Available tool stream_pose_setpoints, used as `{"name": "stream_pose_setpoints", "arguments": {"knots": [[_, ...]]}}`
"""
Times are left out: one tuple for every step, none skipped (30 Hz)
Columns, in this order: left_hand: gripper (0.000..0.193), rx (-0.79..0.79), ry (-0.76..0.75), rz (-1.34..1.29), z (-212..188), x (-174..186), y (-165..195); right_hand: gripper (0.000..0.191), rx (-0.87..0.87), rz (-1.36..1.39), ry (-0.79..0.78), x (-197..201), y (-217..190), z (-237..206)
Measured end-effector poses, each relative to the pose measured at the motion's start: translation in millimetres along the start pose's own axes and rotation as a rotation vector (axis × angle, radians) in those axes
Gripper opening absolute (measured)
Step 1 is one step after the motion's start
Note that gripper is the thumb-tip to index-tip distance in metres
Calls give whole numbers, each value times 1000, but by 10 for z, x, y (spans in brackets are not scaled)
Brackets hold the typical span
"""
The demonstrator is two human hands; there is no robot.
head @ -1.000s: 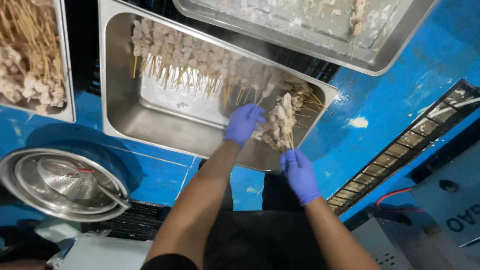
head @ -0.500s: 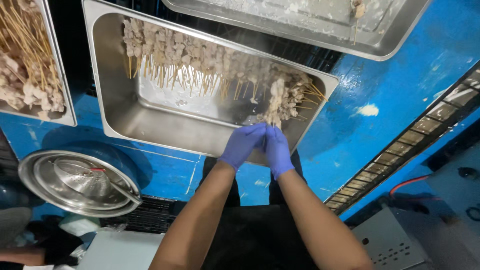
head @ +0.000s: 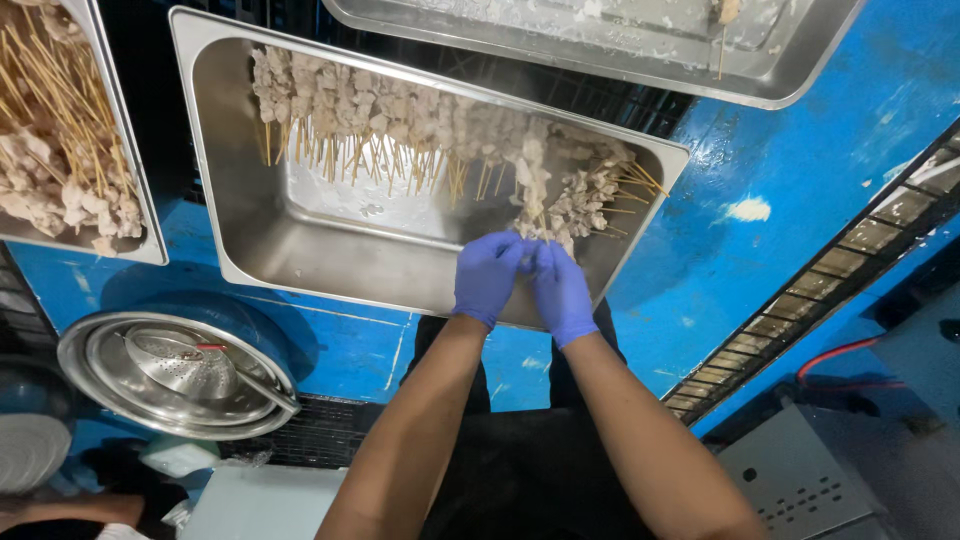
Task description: The person threads pieces of raw meat onto thin bamboo skewers by hand, pressing the meat down the stick, and places the finished skewers into a stainless steel tray alongside other completed skewers. They repeat this continuously, taking meat from a tray and arranging finished skewers in rows.
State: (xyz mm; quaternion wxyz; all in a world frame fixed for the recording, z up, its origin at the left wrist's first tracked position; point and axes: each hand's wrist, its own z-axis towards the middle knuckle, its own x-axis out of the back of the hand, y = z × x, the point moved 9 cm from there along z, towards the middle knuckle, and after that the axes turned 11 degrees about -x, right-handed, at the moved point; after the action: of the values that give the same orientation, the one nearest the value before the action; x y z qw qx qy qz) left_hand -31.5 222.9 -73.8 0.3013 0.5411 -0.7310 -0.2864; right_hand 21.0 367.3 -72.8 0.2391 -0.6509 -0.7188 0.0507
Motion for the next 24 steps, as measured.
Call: {"name": "stream_pose_setpoints", "arguments": {"knots": [[18,-9,22,-9,-21,25,10,29,29,88,-27,-1,-31,-48],[18,-20,45,-18,-31,45,21,31,62,175,-54,13,-69,-89],[18,-46,76,34,-31,85,38,33,98,261,-82,31,-114,-111],[18,-72,106,85,-26,116,52,33,19,342,-110,45,-63,-93],[18,-91,132,136,-24,137,59,34,-69,422,-136,59,1,-97],[18,-117,135,178,-26,136,62,34,-164,502,-162,63,78,-120],[17,-145,141,220,-9,135,65,35,-147,463,-174,84,61,-150],[17,-180,151,261,41,134,73,36,-122,423,-189,109,36,-175],[17,-146,155,246,92,112,19,37,-99,382,-204,127,9,-195],[16,-107,153,232,123,72,-30,38,-69,405,-186,182,-18,-227],[16,-67,150,220,146,52,-77,38,-39,430,-167,243,-42,-270],[17,-77,153,250,185,62,-69,38,-4,453,-151,307,-81,-295],[17,-93,160,279,242,75,-47,38,-16,452,-137,364,-86,-304],[18,-109,165,308,294,84,-14,38,-28,450,-122,435,-87,-328],[17,-92,144,335,335,104,-11,37,-43,449,-105,502,-82,-359],[17,-76,123,361,381,148,-6,37,-39,434,-109,554,-95,-383],[18,-61,104,386,429,171,7,37,-35,418,-114,605,-104,-405],[19,-43,92,360,456,168,19,37,-35,401,-118,642,-98,-434],[19,-22,75,334,466,156,25,37,0,403,-140,653,-114,-473],[20,-4,59,309,489,132,32,38,37,406,-162,652,-125,-506],[20,11,51,276,531,93,41,39,79,410,-185,640,-136,-524],[21,29,43,244,562,41,40,38,39,427,-184,623,-65,-524],[22,48,33,213,593,-13,27,37,-3,445,-183,592,12,-521],[24,11,51,182,660,-43,58,36,-41,463,-181,552,86,-505]]}}
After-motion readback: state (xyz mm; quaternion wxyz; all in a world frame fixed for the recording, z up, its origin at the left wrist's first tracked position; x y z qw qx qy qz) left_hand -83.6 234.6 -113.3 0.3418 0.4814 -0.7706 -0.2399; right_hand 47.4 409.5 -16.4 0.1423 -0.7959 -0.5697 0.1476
